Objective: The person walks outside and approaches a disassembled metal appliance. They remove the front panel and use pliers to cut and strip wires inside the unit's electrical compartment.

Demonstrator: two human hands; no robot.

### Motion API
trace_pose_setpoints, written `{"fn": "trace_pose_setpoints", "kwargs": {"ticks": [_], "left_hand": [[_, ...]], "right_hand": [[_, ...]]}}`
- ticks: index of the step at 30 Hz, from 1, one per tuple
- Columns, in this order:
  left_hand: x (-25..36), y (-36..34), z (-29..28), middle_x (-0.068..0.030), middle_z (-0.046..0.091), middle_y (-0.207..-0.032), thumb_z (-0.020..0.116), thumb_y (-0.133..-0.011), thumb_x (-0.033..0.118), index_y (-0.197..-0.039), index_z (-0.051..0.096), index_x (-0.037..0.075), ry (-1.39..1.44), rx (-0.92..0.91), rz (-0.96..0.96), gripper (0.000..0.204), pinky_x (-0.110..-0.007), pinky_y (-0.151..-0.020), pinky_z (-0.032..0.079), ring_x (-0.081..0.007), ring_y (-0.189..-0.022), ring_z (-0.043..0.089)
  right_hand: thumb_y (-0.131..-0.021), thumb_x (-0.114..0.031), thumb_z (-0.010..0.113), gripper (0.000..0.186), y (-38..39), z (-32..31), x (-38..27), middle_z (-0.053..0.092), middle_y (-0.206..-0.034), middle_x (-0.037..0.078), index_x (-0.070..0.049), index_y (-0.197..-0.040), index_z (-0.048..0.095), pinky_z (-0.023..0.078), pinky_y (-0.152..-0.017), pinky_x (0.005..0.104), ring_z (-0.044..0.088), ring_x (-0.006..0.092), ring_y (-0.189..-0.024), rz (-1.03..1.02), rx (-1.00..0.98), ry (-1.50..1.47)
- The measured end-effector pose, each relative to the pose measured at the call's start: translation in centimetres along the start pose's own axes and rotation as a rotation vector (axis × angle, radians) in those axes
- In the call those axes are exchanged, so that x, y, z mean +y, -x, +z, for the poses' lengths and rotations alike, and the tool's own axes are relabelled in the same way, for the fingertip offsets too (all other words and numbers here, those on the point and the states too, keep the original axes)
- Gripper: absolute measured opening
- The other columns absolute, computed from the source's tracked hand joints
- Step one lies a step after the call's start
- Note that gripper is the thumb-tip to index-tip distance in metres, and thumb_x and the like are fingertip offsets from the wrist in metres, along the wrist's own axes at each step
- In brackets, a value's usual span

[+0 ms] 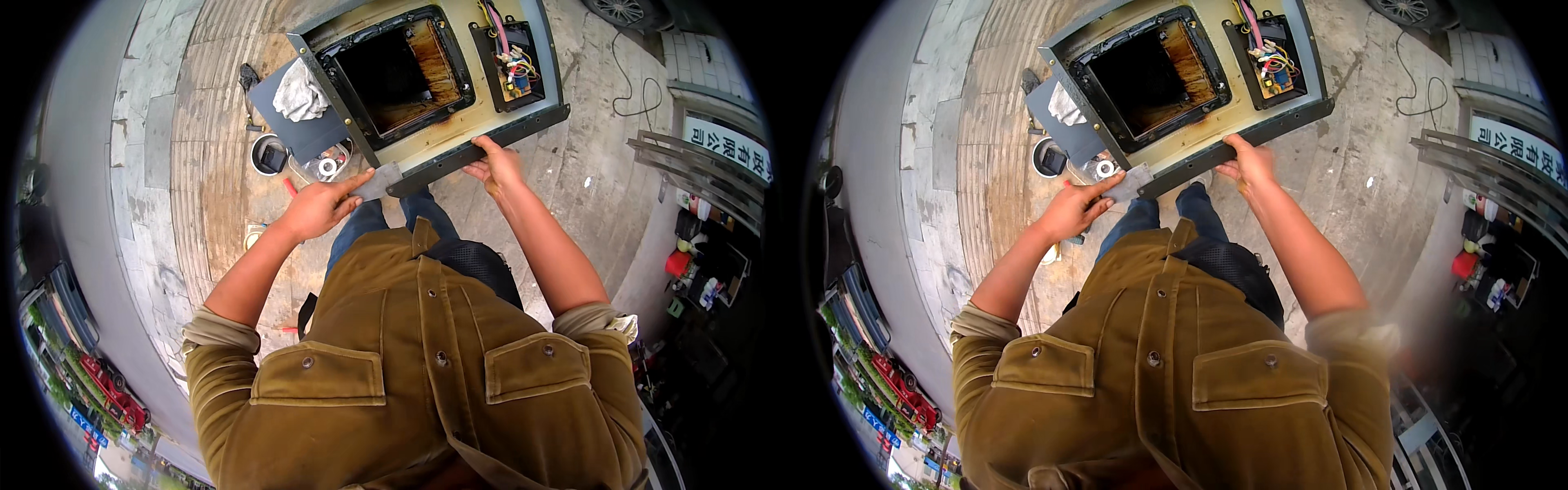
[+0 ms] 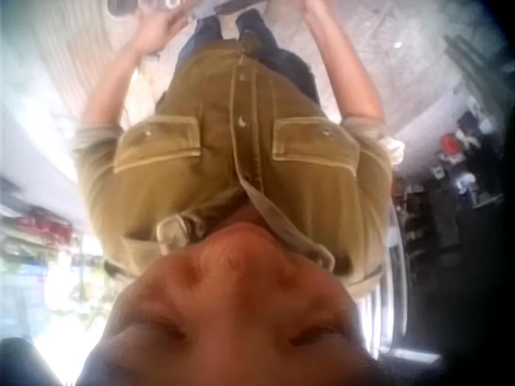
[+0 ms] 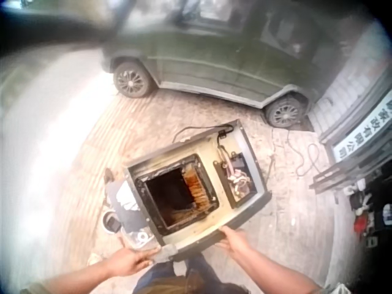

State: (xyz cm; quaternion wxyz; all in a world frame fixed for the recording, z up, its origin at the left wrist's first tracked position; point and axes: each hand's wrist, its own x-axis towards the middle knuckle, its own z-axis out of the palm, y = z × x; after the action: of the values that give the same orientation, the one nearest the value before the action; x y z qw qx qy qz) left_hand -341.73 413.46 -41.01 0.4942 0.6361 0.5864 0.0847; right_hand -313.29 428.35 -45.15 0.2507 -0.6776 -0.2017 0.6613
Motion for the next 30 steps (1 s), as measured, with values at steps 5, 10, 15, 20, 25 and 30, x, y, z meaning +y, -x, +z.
{"fn": "trace_pose_setpoints", "kwargs": {"ticks": [5,10,15,20,25,30], "left_hand": [[0.1,0.2,1.1,-0.0148,0.064,-0.083,0.054,-0.091,0.023,-0.139,0.039,0.027,-0.109,0.06,-0.025,0.051,-0.042,-0.066,0.048,-0.0344,-0.072,0.061],[-0.1,0.4,2.5,-0.0181,0.063,-0.081,0.056,-0.09,0.024,-0.138,0.041,0.028,-0.112,0.184,0.035,0.05,-0.042,-0.065,0.047,-0.036,-0.073,0.061],[0.1,0.7,3.8,-0.0179,0.063,-0.084,0.058,-0.09,0.022,-0.136,0.044,0.025,-0.041,0.232,0.037,0.048,-0.04,-0.066,0.048,-0.0357,-0.074,0.061],[0.6,1.2,5.4,-0.0166,0.062,-0.08,0.061,-0.088,0.015,-0.135,0.047,0.02,0.094,0.248,0.153,0.049,-0.033,-0.066,0.048,-0.0303,-0.067,0.06],[-0.5,2.3,6.7,-0.0073,0.05,-0.066,0.06,-0.088,0.008,-0.137,0.045,0.015,0.21,0.305,0.076,0.052,-0.022,-0.06,0.041,-0.0132,-0.056,0.042],[2.2,3.9,9.6,0.0018,0.049,-0.066,0.057,-0.092,0.009,-0.14,0.042,0.013,0.301,0.392,0.029,0.05,-0.021,-0.056,0.04,-0.0062,-0.056,0.041]], "right_hand": [[-0.078,-0.013,0.062,0.026,-0.5,-1.6,1.7,0.061,-0.082,0.015,0.004,-0.095,0.053,0.056,-0.056,0.0377,0.065,0.0265,-0.067,0.115,-0.014,-0.087],[-0.078,-0.013,0.062,0.023,0.0,-3.2,4.3,0.059,-0.08,0.016,0.004,-0.091,0.052,0.058,-0.062,0.0421,0.065,0.029,-0.068,0.177,0.029,-0.243],[-0.078,-0.012,0.063,0.022,1.4,-3.3,5.3,0.061,-0.082,0.016,0.003,-0.092,0.054,0.057,-0.059,0.0407,0.065,0.0278,-0.068,0.181,0.075,-0.278],[-0.076,-0.01,0.063,0.026,4.6,-4.6,5.6,0.062,-0.085,0.016,0.004,-0.096,0.055,0.056,-0.058,0.039,0.065,0.0274,-0.068,0.115,0.047,-0.276],[-0.077,-0.014,0.063,0.023,5.4,-8.3,7.3,0.062,-0.084,0.015,0.001,-0.093,0.056,0.055,-0.062,0.0383,0.064,0.0255,-0.071,0.111,0.037,-0.312],[-0.075,-0.011,0.063,0.029,5.5,-15.7,9.4,0.062,-0.087,0.015,0.002,-0.1,0.054,0.056,-0.059,0.039,0.065,0.0265,-0.069,0.137,0.035,-0.393]]}}
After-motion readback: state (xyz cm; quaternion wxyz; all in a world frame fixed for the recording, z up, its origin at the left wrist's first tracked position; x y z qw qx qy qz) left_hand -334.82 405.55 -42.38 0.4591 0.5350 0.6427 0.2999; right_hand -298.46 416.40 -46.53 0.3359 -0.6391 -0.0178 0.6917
